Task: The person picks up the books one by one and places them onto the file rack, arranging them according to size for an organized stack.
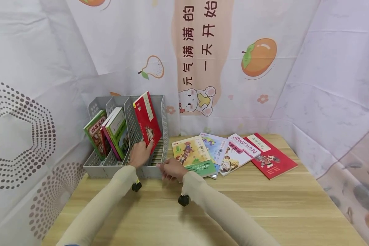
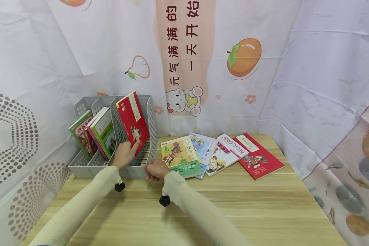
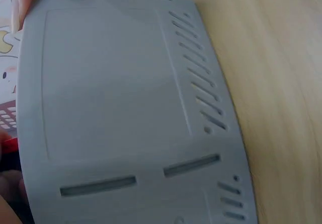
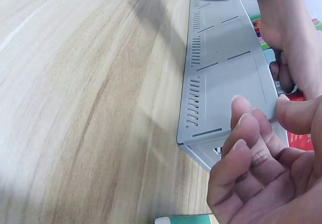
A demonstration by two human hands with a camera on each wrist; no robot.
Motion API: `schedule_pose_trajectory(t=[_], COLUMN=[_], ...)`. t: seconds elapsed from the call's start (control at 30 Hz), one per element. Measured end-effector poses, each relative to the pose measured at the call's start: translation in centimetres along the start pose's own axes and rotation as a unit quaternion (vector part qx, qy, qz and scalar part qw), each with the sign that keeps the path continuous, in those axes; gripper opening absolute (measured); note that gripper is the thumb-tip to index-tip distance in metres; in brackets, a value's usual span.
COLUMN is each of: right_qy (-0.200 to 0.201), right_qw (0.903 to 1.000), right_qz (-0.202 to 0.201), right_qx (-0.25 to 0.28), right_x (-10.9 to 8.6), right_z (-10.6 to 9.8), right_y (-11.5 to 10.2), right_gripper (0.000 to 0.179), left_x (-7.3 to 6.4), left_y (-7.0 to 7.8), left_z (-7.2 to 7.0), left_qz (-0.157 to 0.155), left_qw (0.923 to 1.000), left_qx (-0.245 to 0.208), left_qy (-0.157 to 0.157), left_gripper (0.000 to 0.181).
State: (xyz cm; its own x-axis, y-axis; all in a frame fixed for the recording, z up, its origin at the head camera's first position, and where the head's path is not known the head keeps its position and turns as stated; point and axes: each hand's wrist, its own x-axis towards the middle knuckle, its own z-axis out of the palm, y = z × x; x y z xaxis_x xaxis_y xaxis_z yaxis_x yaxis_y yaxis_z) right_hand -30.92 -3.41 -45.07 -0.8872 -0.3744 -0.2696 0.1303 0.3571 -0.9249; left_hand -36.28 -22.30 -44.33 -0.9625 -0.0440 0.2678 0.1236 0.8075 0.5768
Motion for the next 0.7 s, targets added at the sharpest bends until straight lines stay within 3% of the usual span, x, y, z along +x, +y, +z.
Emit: schedule_pose_trajectory(t=[0.2,0.3,0.5,0.57,0.7], right_qy=[0.002,0.000,0.015,0.018,0.021], right_qw=[1.0000,1.0000,0.9998,0.9997,0.9996], right_qz=[-0.003,-0.006,-0.007,-0.008,-0.003], right_qx=[0.005,0.008,-0.011,-0.015,-0.020], right_x=[0.0,0.0,0.1,0.1,0.2], right_z=[-0.1,0.1,0.2,0.2,0.2], right_y=[-0.1,-0.1,-0.3,-0.2,0.1], right_gripper=[0.040,0.040,0.037,0.037,0.038], left_x=[1.0,1.2,1.5,1.5,1.5], left_y=[-0.1,-0.3,0.0,0.2,0.4], left_z=[0.1,0.0,-0.1,-0.1,-0.2], left_qz=[-0.014,-0.033,-0.027,-0.036,-0.050], left_qw=[0.9993,0.9975,0.9941,0.9949,0.9958], left_qx=[0.022,0.033,0.078,0.064,-0.007], left_qy=[-0.028,-0.054,-0.070,-0.070,-0.077], left_gripper=[0.058,0.051,0.035,0.035,0.035])
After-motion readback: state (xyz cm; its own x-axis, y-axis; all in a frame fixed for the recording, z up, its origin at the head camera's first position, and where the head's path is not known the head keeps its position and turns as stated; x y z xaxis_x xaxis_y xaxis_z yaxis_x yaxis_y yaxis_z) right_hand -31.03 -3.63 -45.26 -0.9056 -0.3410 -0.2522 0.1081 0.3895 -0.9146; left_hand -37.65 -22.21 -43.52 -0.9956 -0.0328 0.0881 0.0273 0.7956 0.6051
